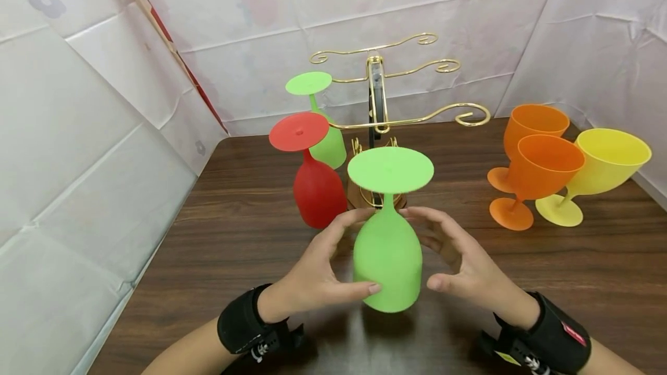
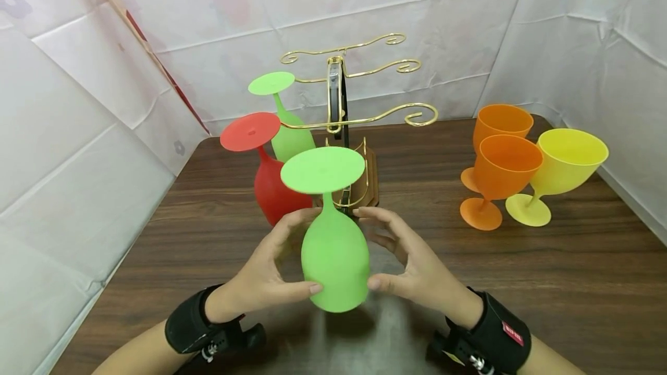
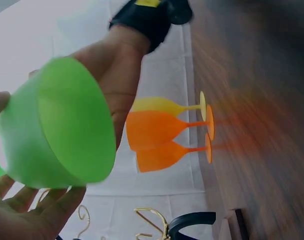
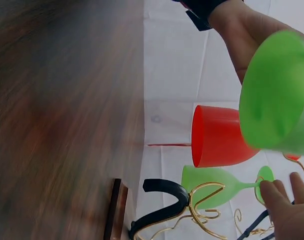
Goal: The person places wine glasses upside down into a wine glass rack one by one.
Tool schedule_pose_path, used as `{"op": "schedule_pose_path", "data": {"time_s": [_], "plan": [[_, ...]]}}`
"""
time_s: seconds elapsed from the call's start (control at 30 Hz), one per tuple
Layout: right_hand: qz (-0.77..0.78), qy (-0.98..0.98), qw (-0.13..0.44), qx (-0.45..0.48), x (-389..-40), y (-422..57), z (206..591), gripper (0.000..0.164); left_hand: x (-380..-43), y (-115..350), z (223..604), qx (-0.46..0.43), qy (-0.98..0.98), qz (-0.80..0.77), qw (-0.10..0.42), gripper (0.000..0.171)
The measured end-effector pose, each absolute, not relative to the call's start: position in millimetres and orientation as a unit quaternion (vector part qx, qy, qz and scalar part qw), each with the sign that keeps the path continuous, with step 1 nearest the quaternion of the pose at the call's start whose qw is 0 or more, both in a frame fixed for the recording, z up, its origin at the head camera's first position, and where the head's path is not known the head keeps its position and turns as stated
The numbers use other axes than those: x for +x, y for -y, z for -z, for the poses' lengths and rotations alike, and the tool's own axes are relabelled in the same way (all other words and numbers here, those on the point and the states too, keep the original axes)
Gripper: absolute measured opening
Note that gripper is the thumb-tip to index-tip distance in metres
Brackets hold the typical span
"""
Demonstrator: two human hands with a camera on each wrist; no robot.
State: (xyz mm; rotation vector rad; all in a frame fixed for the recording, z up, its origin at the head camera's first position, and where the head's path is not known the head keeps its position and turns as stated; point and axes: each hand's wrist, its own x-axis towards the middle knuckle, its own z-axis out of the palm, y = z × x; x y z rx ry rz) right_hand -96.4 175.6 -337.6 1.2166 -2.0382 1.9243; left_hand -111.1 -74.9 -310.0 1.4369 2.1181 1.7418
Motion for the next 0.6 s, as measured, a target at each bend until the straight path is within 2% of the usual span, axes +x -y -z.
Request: {"op": "schedule_pose_path", "data": {"time_s": [0.13,0.3,0.43,0.6], "plan": [[-0.597,0.711,0.020,0.371,-93.3,-171.1,336.9,0.085,-113.2,70.6,312.3,0.490,-0.689,-0.533,-0.037,0.081],[-0.565,0.748,0.019,0.348,-90.2,-165.9,336.2,0.089,-114.1,67.7,313.7,0.498,-0.690,-0.522,-0.052,0.083],[-0.565,0.748,0.035,0.347,-90.0,-165.9,336.1,0.089,-115.5,68.4,314.1,0.488,-0.689,-0.535,-0.025,0.090],[-0.561,0.745,0.068,0.355,-90.6,-166.6,333.8,0.093,-117.2,70.0,317.0,0.446,-0.691,-0.567,0.043,0.102]]}}
